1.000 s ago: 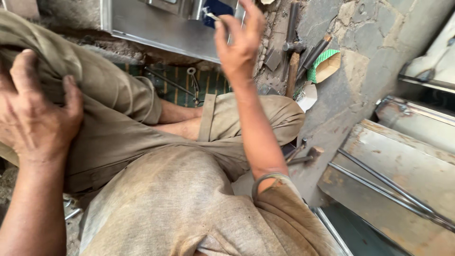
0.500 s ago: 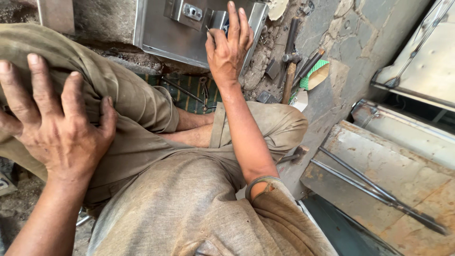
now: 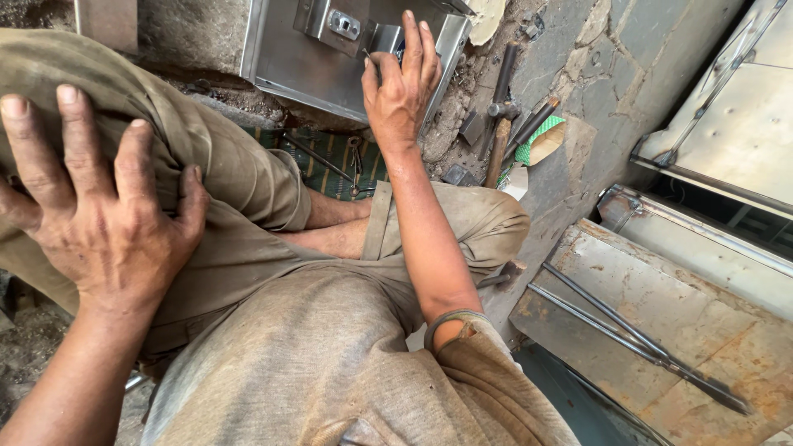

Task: The person assembles a metal electrical box by placing a blue lock mechanism and a metal latch inside. They use a metal rod to widen rectangular cutouts on the box cover, then insert screws to secure the components.

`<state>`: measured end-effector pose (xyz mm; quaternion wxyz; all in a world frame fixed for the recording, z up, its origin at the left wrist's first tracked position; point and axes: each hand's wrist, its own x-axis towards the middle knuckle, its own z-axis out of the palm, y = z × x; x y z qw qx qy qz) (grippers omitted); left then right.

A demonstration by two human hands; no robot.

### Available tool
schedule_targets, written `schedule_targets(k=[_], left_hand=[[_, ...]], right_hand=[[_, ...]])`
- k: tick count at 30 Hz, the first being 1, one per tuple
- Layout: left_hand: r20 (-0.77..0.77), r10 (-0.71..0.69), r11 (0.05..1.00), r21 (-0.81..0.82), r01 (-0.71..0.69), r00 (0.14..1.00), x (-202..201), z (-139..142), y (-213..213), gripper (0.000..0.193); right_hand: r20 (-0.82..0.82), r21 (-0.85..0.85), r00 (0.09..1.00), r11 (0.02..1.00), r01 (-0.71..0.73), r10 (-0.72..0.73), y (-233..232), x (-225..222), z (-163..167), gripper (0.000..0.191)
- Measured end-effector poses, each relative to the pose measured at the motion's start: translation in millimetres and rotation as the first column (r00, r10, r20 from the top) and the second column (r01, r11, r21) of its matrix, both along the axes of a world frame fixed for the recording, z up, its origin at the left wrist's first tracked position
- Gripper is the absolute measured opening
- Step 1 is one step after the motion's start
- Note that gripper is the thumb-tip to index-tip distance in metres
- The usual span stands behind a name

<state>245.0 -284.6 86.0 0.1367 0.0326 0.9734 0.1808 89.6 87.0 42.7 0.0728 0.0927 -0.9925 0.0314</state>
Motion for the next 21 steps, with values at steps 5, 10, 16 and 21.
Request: schedule_targets(k=[5, 10, 16, 21], left_hand=[[-0.004, -0.001, 1.000, -0.004, 0.001, 1.000, -1.0, 0.3, -0.1, 0.053], [0.002, 0.007, 1.000, 0.028, -0.007, 1.000, -3.3, 1.8, -0.6, 0.054], [0.013, 0.011, 0.999, 0.043, -0.011, 1.000, -6.0, 5.3, -0.4, 0.054], [0.025, 0.020, 0.998, 0.063, -0.021, 0.999, -7.9, 8.1, 0.1, 0.054]], right_hand=[[0.003, 0.026, 1.000, 1.000, -0.014, 0.014, 0.9, -1.3, -2.2, 0.008], [0.012, 0.022, 1.000, 1.000, 0.012, -0.012, -0.6, -3.2, -1.6, 0.007], [0.023, -0.001, 0.999, 1.000, 0.029, -0.029, -4.1, -4.8, 1.1, 0.006], [0.021, -0.005, 0.999, 0.999, 0.037, -0.037, -4.9, -6.5, 3.8, 0.007]])
